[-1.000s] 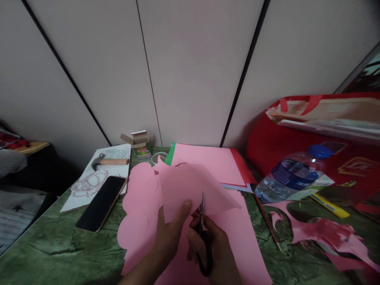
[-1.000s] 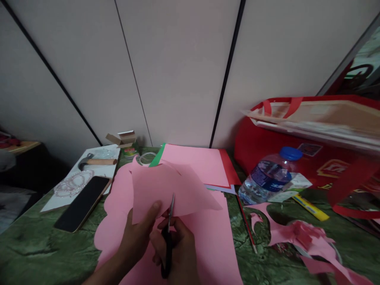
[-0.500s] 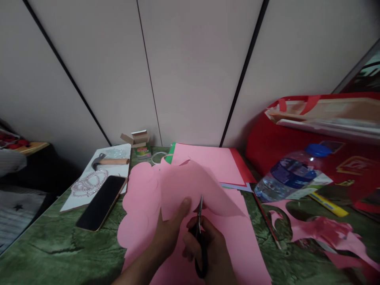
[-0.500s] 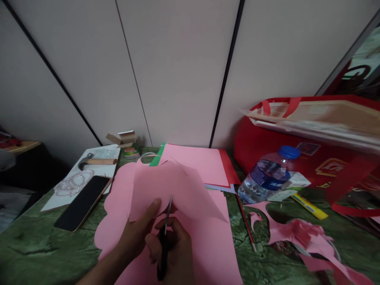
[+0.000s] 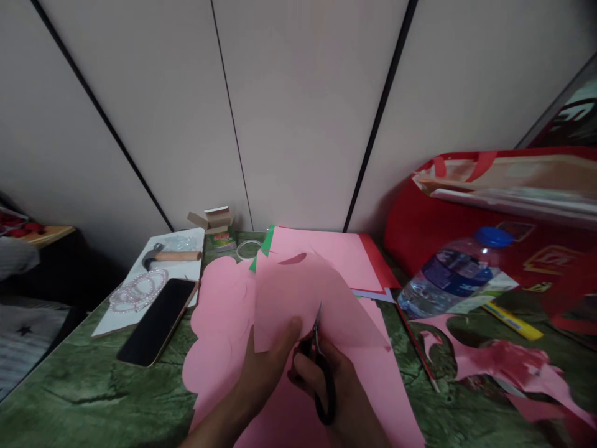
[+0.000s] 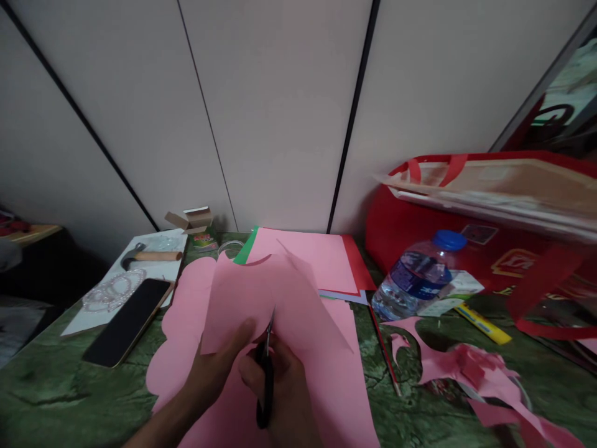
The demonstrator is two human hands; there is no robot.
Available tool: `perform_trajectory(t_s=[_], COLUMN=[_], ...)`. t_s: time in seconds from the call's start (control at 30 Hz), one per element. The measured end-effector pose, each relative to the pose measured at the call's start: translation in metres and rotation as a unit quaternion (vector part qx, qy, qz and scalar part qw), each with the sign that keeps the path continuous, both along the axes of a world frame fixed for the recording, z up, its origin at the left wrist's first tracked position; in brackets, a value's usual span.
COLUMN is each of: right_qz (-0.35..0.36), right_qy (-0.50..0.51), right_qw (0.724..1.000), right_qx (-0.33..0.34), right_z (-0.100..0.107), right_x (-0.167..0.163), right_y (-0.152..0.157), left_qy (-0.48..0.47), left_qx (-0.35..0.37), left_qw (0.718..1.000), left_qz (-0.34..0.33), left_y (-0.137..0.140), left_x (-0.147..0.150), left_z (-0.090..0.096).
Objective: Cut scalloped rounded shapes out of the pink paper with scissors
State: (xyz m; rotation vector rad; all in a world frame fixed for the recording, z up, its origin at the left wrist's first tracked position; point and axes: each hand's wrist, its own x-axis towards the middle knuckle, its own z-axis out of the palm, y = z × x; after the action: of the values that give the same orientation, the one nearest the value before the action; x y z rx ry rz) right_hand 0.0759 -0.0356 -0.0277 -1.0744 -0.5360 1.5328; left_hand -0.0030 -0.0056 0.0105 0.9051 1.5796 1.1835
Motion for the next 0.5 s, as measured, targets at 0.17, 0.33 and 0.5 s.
perform_trajectory(t_s=[0.17,0.33,0.5], right_qz=[-0.009,-0.014,-0.021], right_qy=[-0.038,-0.063,-0.057], right_qw=[0.999,0.998,0.998], right_qx=[0.022,0.017,0.006], right_z=[-0.0003,0.0010,0.0029], right_x=[0.0020,0.0019,0.0009], right_y=[0.0001,0.0005,0.0018], left_qy=[-0.021,-0.010,-0.009], left_qx=[-0.019,-0.031,-0.037], left_qw=[1.000,0.999,0.999], left_qz=[-0.006,0.003,0.005], left_y=[-0.0027,-0.0038,-0.0055], left_x=[0.0008,-0.0002,-0.0001], left_z=[0.0001,-0.0042,-0.0021])
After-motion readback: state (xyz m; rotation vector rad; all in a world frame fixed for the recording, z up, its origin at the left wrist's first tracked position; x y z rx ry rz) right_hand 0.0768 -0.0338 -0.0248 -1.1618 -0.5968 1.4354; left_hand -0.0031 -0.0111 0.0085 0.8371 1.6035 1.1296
